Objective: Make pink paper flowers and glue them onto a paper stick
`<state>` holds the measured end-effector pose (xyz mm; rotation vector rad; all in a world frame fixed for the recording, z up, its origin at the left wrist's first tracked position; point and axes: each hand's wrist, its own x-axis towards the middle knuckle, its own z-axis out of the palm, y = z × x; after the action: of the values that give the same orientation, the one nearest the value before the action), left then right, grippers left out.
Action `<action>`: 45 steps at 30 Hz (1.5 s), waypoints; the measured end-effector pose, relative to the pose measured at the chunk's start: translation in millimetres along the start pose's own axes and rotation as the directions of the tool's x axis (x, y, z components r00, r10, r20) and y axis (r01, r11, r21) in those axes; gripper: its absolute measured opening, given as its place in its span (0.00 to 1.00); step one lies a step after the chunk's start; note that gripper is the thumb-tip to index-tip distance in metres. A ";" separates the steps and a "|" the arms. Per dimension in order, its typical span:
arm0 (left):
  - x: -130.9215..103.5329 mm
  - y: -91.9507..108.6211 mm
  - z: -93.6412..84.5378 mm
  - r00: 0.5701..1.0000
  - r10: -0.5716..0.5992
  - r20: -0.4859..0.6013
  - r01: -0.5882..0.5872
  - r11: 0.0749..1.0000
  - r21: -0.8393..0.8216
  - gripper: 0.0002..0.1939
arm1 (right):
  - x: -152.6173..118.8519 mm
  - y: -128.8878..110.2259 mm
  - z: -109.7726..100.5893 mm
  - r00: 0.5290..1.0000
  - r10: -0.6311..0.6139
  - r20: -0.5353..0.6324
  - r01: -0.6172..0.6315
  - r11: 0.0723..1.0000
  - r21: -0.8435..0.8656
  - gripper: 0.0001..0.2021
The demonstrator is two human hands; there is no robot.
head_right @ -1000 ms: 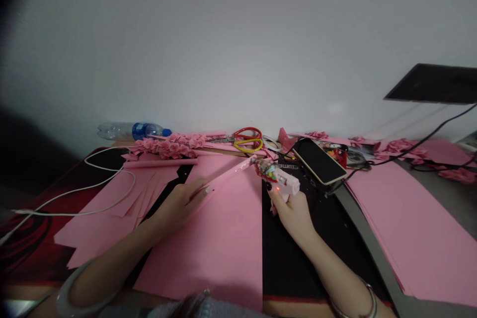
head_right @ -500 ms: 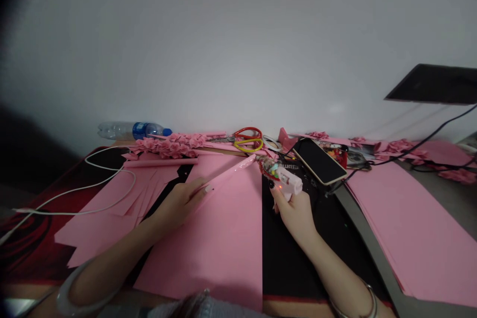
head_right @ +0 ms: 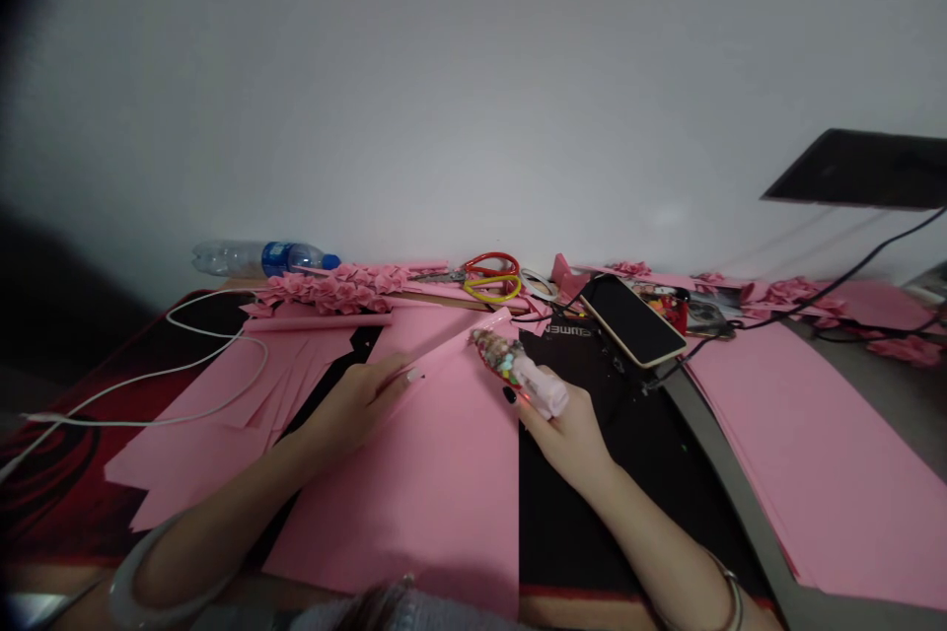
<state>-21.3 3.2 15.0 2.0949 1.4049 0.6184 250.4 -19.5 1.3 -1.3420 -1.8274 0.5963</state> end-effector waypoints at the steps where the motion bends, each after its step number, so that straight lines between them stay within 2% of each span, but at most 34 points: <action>1: 0.2 -0.2 0.5 1.000 -0.003 0.002 0.003 1.000 0.001 0.14 | 0.0 -0.7 0.7 1.000 -0.019 0.003 0.020 1.000 -0.012 0.08; 7: 0.2 0.0 0.7 1.000 0.004 0.014 -0.004 1.000 0.020 0.14 | 0.9 -2.3 3.1 0.998 -0.063 0.020 0.064 0.997 -0.037 0.07; 12: 0.2 -0.4 1.0 1.000 0.008 0.013 -0.009 1.000 0.008 0.14 | 2.6 -4.1 2.6 0.998 -0.062 -0.029 0.060 0.996 -0.059 0.07; 23: -1.7 -0.2 -1.7 1.000 0.008 -0.014 -0.008 1.000 0.006 0.14 | 1.5 3.8 0.6 0.986 0.076 -0.147 -0.082 0.996 -0.033 0.12; 28: 0.1 -0.7 0.6 1.000 0.018 -0.007 -0.018 1.000 -0.011 0.14 | 1.6 -0.9 0.9 0.996 0.003 -0.085 -0.003 1.000 -0.003 0.07; 35: 1.4 0.3 2.7 1.000 0.015 0.006 -0.015 0.999 -0.049 0.13 | 0.7 -3.0 1.4 0.996 -0.088 0.000 0.088 0.995 -0.047 0.05; 45: -0.8 -1.7 1.2 0.999 0.027 -0.018 -0.028 0.998 -0.049 0.15 | 2.5 -5.1 -1.4 0.985 -0.028 -0.168 0.015 0.997 -0.079 0.09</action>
<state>-22.0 2.8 12.9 2.0787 1.3584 0.6766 248.2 -18.9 6.7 -1.3785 -1.7396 0.3916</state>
